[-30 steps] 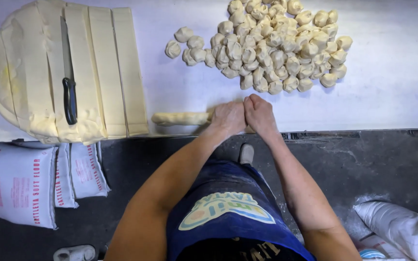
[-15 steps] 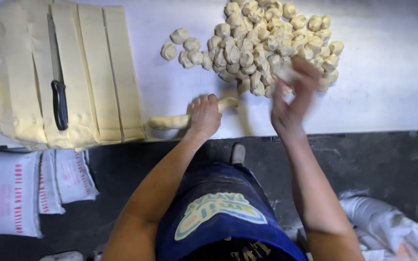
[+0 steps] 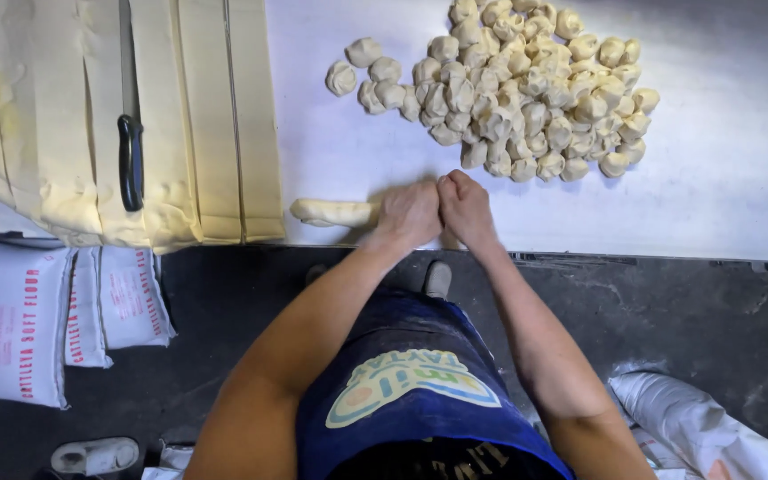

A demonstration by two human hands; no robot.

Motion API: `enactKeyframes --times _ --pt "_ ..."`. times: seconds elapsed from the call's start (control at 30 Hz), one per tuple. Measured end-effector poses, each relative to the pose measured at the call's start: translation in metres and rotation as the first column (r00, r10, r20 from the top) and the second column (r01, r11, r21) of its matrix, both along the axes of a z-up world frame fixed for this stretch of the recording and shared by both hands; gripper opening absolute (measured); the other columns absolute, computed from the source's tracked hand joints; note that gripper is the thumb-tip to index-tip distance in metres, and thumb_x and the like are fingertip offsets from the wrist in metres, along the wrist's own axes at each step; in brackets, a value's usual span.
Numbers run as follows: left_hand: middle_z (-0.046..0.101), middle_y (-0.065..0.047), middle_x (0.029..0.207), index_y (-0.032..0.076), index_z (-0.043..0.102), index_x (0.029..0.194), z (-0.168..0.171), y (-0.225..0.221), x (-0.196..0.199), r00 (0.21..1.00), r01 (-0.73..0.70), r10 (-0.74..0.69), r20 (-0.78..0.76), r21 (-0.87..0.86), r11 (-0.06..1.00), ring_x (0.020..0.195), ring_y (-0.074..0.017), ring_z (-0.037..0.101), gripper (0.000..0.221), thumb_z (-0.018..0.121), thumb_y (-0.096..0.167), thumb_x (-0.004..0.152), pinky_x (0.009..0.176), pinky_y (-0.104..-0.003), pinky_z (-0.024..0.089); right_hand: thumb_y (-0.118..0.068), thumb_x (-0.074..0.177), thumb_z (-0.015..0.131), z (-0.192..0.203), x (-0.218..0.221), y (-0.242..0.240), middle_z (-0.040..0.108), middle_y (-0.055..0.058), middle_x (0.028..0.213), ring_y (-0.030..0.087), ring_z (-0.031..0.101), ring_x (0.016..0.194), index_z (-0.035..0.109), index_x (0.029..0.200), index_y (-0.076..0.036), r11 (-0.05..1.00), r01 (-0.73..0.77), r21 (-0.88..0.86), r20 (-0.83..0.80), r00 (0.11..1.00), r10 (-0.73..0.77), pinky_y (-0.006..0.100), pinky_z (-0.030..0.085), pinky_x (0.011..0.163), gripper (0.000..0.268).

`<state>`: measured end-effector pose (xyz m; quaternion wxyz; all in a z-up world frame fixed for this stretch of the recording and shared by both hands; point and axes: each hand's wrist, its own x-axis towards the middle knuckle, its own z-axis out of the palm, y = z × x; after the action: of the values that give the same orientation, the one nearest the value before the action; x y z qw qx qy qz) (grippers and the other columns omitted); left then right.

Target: Pinching off small pieces of dough from long strips to create uniform dough balls on a production table.

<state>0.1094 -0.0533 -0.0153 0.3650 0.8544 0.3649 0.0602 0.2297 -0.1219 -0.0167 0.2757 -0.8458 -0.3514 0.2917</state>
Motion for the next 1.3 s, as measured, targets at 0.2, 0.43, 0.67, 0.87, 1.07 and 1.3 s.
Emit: enactKeyframes --times 0.2,0.43,0.67,0.87,1.07,1.3 --pt "0.076 -0.018 0.081 0.005 0.075 0.092 -0.023 0.044 0.025 0.964 0.029 -0.018 -0.266 0.036 0.999 0.084 -0.0379 0.077 0.024 0.062 0.024 0.085 0.068 -0.051 0.058 -0.009 0.08 0.066 0.163 -0.072 -0.051 0.076 0.016 0.08 0.033 0.073 0.077 0.079 0.095 -0.005 0.936 -0.309 -0.167 -0.471 0.859 0.2 0.045 0.059 0.072 0.021" --pt "0.058 -0.021 0.113 -0.001 0.054 0.122 0.027 0.009 -0.046 0.99 0.079 -0.062 -0.127 0.128 0.989 0.109 -0.044 0.06 0.063 0.088 0.014 0.072 0.091 -0.054 0.051 -0.03 0.103 0.061 0.07 -0.012 -0.021 0.065 0.033 0.121 0.055 0.058 0.116 0.055 0.142 0.003 0.952 -0.246 0.183 0.138 0.965 0.223 0.061 0.046 0.099 0.051" --pt "0.048 -0.025 0.113 -0.004 0.045 0.128 0.037 0.008 -0.09 0.961 -0.041 0.045 0.273 -0.022 0.999 0.108 -0.0542 0.057 0.072 0.076 -0.002 0.063 0.095 -0.055 0.05 -0.04 0.105 0.055 -0.017 -0.07 0.018 0.067 0.02 0.087 0.036 0.068 0.091 0.071 0.099 -0.013 0.979 0.027 0.201 -0.124 0.992 -0.002 0.047 0.049 0.078 0.032" --pt "0.074 -0.013 0.081 0.009 0.069 0.087 -0.02 0.022 -0.027 0.992 0.062 -0.051 -0.113 0.096 0.993 0.083 -0.0369 0.075 0.017 0.061 0.021 0.078 0.07 -0.05 0.055 -0.038 0.098 0.054 -0.029 -0.015 0.018 0.069 0.006 0.065 0.023 0.072 0.072 0.072 0.09 -0.021 1.0 -0.027 0.0 -0.116 0.993 0.027 0.038 0.056 0.062 0.026" --pt "0.074 -0.015 0.08 0.007 0.067 0.098 -0.068 0.062 -0.006 0.959 0.008 0.029 -0.281 0.129 0.992 0.081 -0.0364 0.076 0.022 0.061 0.021 0.082 0.07 -0.056 0.055 -0.033 0.09 0.071 0.171 -0.094 -0.038 0.079 0.014 0.089 0.027 0.073 0.089 0.079 0.105 -0.011 0.924 -0.383 0.016 -0.406 0.842 0.356 0.045 0.058 0.083 0.028" --pt "0.062 -0.011 0.097 0.007 0.061 0.106 -0.006 0.031 -0.084 0.987 -0.078 0.117 -0.106 0.317 0.945 0.097 -0.0327 0.063 0.046 0.088 0.02 0.072 0.083 -0.047 0.05 -0.025 0.112 0.051 0.042 -0.056 0.02 0.067 0.034 0.117 0.055 0.062 0.111 0.061 0.134 0.004 0.918 -0.192 0.347 0.095 0.981 0.169 0.059 0.049 0.092 0.038"
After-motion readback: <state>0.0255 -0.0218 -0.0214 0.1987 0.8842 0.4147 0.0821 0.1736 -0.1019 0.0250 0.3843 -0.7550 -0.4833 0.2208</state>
